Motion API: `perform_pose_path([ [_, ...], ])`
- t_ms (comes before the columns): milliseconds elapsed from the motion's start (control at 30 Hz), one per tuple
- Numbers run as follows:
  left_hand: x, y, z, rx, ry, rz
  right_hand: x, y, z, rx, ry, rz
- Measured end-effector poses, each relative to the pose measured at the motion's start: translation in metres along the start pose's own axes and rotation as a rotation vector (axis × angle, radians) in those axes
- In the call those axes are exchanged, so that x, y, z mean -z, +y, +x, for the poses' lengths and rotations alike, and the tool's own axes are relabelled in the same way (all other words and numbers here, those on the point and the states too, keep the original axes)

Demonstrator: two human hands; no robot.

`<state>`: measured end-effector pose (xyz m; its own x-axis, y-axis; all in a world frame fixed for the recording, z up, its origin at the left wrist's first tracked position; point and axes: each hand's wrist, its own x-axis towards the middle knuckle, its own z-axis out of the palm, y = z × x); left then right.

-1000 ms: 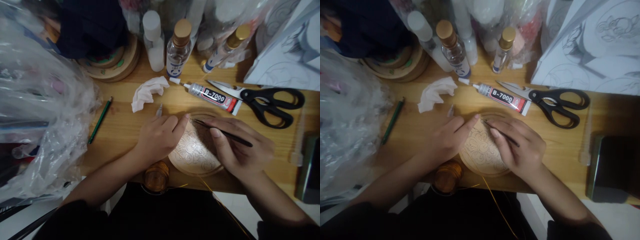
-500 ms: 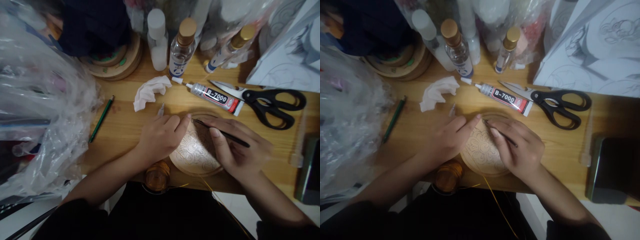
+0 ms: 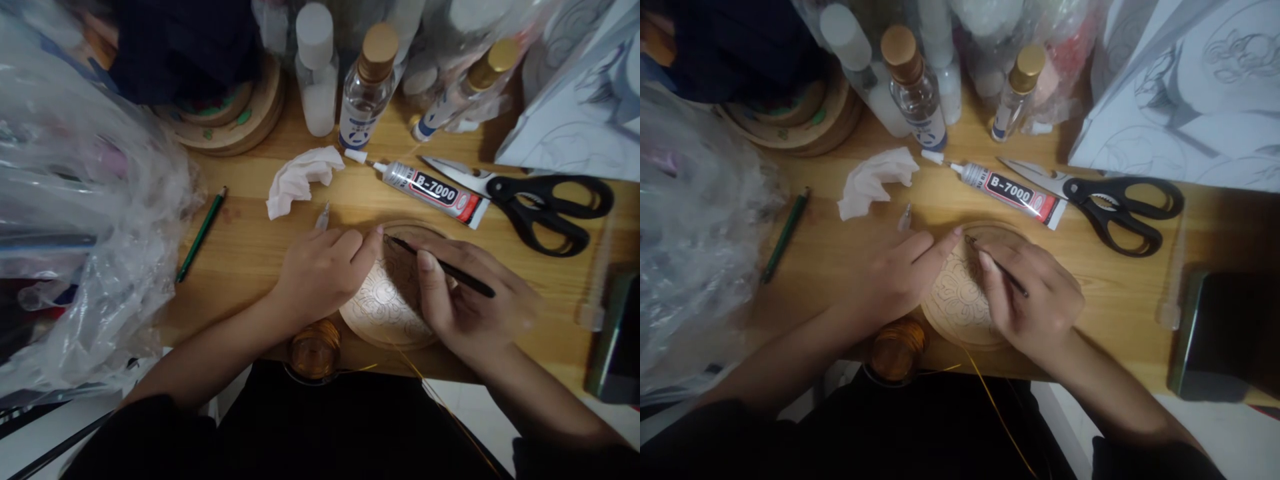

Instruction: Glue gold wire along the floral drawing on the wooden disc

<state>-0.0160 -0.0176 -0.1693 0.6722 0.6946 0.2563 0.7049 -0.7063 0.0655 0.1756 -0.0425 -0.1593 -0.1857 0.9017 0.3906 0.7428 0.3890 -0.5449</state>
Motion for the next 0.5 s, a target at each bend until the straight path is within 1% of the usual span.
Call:
perform_pose_path([
  [67, 0.0005, 0.0004, 0.0003, -0.004, 0.02, 0.019, -0.0016, -0.001, -0.0006, -0.002, 0.021, 0.002],
  [167, 0.0021, 0.0015, 0.0004, -0.013, 0.018, 0.008, -0.0037, -0.0024, -0.0017, -0.016, 0.032, 0.008],
  [367, 0.0035, 0.0033, -0.0001, -0.016, -0.017, 0.023, -0.0046, -0.0043, -0.0022, -0.043, 0.049, -0.024],
  [500, 0.0037, 0.0045, 0.0001, -0.018, 0.011, -0.006, -0.004, -0.0055, -0.0009, -0.03, 0.044, -0.029],
])
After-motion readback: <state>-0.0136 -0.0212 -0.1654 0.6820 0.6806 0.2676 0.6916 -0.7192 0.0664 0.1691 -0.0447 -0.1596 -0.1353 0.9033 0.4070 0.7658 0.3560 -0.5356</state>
